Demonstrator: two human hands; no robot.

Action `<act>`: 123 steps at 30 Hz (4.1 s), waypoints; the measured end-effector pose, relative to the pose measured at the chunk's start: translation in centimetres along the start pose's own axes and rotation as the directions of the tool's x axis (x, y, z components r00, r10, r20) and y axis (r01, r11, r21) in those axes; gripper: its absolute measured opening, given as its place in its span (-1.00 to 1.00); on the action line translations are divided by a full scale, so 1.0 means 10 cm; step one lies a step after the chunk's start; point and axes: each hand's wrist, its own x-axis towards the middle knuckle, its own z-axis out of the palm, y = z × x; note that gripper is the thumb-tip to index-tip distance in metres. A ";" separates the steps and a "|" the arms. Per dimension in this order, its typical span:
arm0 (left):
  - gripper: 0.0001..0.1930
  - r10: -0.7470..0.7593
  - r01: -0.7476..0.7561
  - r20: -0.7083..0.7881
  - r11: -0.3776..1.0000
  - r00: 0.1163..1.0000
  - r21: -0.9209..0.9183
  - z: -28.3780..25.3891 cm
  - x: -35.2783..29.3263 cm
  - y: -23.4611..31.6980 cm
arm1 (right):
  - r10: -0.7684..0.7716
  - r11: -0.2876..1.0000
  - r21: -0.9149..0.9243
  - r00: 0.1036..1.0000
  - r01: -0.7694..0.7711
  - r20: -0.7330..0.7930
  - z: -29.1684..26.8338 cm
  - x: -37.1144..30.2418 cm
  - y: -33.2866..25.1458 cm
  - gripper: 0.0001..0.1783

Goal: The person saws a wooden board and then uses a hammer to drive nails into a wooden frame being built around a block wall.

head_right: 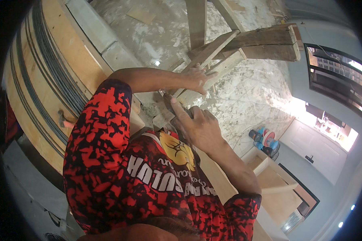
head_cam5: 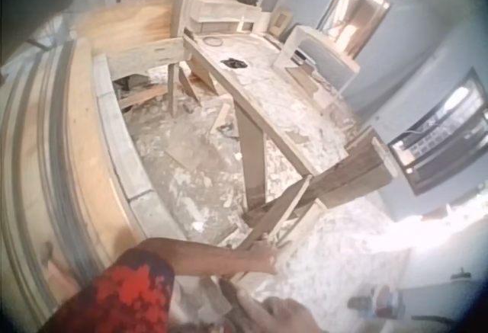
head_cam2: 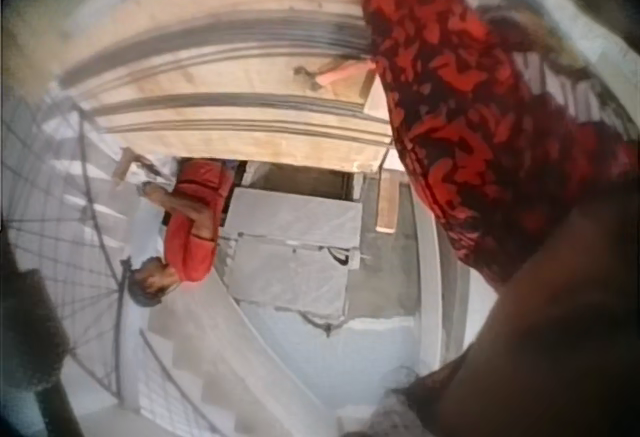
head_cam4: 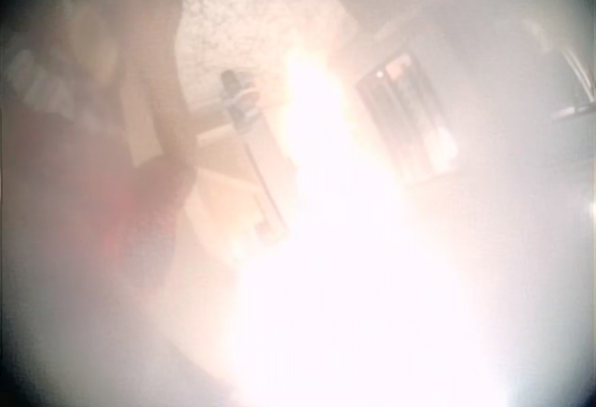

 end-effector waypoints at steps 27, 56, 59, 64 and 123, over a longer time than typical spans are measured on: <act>0.08 0.104 -0.112 -0.165 0.993 0.981 -0.035 0.07 0.07 -0.07 | 0.004 1.000 -0.030 1.000 -0.003 0.028 0.13 0.35 -0.11 -0.30; 0.07 0.144 -0.152 -0.119 0.987 0.982 -0.059 0.00 0.14 -0.15 | 0.061 0.998 -0.021 0.989 -0.059 0.135 -0.31 0.21 -0.28 -0.35; 0.08 0.113 -0.124 -0.126 0.988 0.986 -0.088 -0.01 0.04 -0.13 | 0.044 0.999 -0.014 0.995 -0.043 0.085 -0.98 -0.04 -0.39 -0.32; 0.13 0.163 -0.174 -0.074 0.968 0.984 -0.182 0.12 0.08 -0.10 | 0.165 0.986 0.038 0.986 -0.164 -0.021 -0.13 0.22 -0.17 -0.34; -0.36 -0.041 0.037 -0.037 0.995 0.998 -0.087 -0.17 0.05 -0.13 | 0.023 0.997 0.078 0.997 -0.017 -0.074 -0.26 -0.13 0.10 -0.18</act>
